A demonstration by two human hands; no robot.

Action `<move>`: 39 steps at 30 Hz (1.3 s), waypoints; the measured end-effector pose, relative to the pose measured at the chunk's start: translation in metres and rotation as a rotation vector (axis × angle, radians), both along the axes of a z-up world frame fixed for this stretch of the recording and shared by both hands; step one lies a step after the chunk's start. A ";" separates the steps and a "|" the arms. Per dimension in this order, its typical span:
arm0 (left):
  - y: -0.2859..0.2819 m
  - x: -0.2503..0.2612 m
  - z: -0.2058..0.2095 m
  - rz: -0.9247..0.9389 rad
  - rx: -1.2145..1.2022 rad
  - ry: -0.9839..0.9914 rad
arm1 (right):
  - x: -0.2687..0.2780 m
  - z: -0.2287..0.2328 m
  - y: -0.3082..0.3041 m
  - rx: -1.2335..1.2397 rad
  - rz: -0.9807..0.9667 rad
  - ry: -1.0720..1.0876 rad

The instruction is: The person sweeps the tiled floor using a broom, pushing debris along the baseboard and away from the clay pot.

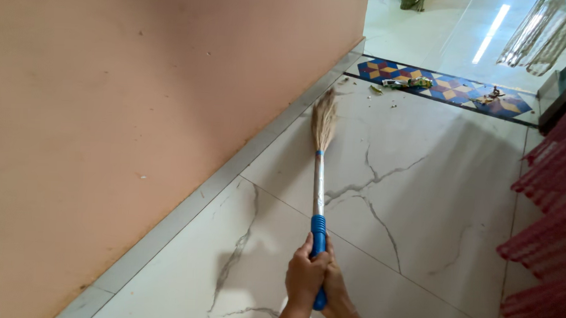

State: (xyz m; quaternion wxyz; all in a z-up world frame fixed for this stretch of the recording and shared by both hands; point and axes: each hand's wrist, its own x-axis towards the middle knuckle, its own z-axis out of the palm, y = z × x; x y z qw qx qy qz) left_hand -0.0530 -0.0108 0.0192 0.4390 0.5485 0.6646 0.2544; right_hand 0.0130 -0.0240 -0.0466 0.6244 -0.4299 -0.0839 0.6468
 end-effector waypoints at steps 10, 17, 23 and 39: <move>0.005 -0.002 0.001 -0.082 -0.058 0.071 | -0.007 0.009 -0.004 -0.038 -0.046 -0.010; -0.003 0.005 0.000 -0.002 0.094 -0.024 | 0.014 0.015 -0.001 0.032 0.098 -0.106; 0.009 0.017 0.011 -0.166 -0.071 0.077 | 0.026 0.011 0.002 0.077 -0.009 -0.162; 0.010 0.018 0.014 -0.183 -0.054 0.027 | 0.018 0.017 0.002 -0.030 -0.047 -0.297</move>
